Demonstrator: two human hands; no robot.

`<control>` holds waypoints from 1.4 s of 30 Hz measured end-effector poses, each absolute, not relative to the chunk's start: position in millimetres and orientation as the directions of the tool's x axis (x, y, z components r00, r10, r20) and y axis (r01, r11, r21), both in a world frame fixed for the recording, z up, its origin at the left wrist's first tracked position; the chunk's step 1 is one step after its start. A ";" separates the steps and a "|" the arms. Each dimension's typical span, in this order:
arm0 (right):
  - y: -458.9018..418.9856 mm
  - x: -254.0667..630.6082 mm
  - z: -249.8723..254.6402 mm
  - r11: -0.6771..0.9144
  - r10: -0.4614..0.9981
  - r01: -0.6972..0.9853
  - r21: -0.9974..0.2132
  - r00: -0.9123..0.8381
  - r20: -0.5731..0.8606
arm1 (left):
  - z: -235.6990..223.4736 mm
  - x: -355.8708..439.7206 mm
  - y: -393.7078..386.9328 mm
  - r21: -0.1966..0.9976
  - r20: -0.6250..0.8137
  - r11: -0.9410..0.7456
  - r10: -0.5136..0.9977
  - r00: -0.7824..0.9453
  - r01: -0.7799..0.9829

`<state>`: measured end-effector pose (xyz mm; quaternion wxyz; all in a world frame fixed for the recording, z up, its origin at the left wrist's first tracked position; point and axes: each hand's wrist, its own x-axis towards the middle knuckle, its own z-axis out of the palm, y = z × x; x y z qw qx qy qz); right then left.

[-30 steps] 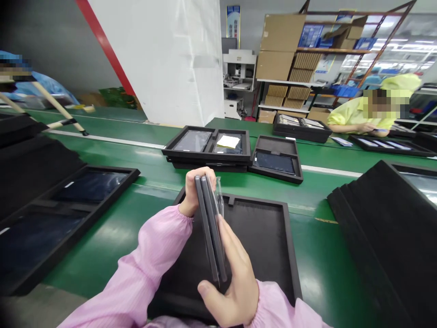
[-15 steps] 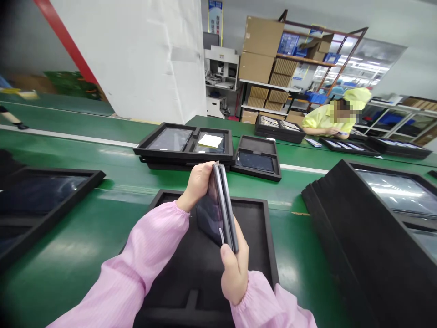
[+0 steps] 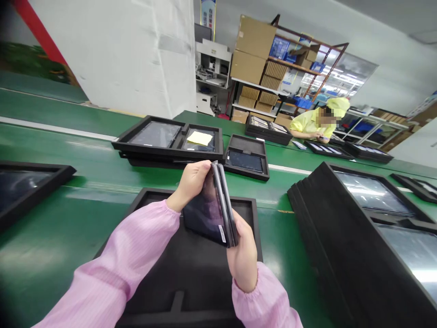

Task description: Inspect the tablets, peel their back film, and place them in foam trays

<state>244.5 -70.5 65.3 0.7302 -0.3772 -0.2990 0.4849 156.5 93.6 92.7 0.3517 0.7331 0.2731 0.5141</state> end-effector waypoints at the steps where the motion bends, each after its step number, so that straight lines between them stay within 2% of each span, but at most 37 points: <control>1: -69.5 247.5 68.1 0.224 0.937 -0.486 -0.845 0.346 0.049 | 93.0 157.3 92.8 0.793 0.559 -0.607 0.761 0.329 0.056; 8: -66.5 258.0 70.7 0.159 0.938 -0.469 -0.869 0.346 -0.015 | 93.3 163.7 87.4 0.777 0.547 -0.618 0.757 0.359 0.120; 16: -77.5 256.2 75.7 0.128 0.973 -0.305 -0.944 0.223 0.060 | 90.7 151.8 78.8 0.757 0.603 -0.648 0.743 0.290 0.086; 21: -76.3 256.6 74.9 0.130 0.972 -0.254 -0.958 0.224 0.072 | 88.0 151.0 78.3 0.766 0.582 -0.632 0.760 0.290 0.120; 26: -70.2 260.9 76.5 0.105 0.973 -0.244 -0.964 0.225 0.049 | 86.3 155.5 85.3 0.766 0.578 -0.629 0.764 0.288 0.132; 34: -62.8 261.4 85.9 0.074 0.982 -0.339 -0.938 0.187 0.009 | 85.7 159.6 103.3 0.780 0.578 -0.623 0.758 0.302 0.069; 42: -60.5 261.6 87.2 0.082 0.987 -0.324 -0.942 0.158 0.032 | 83.1 159.8 105.9 0.783 0.574 -0.617 0.763 0.297 0.072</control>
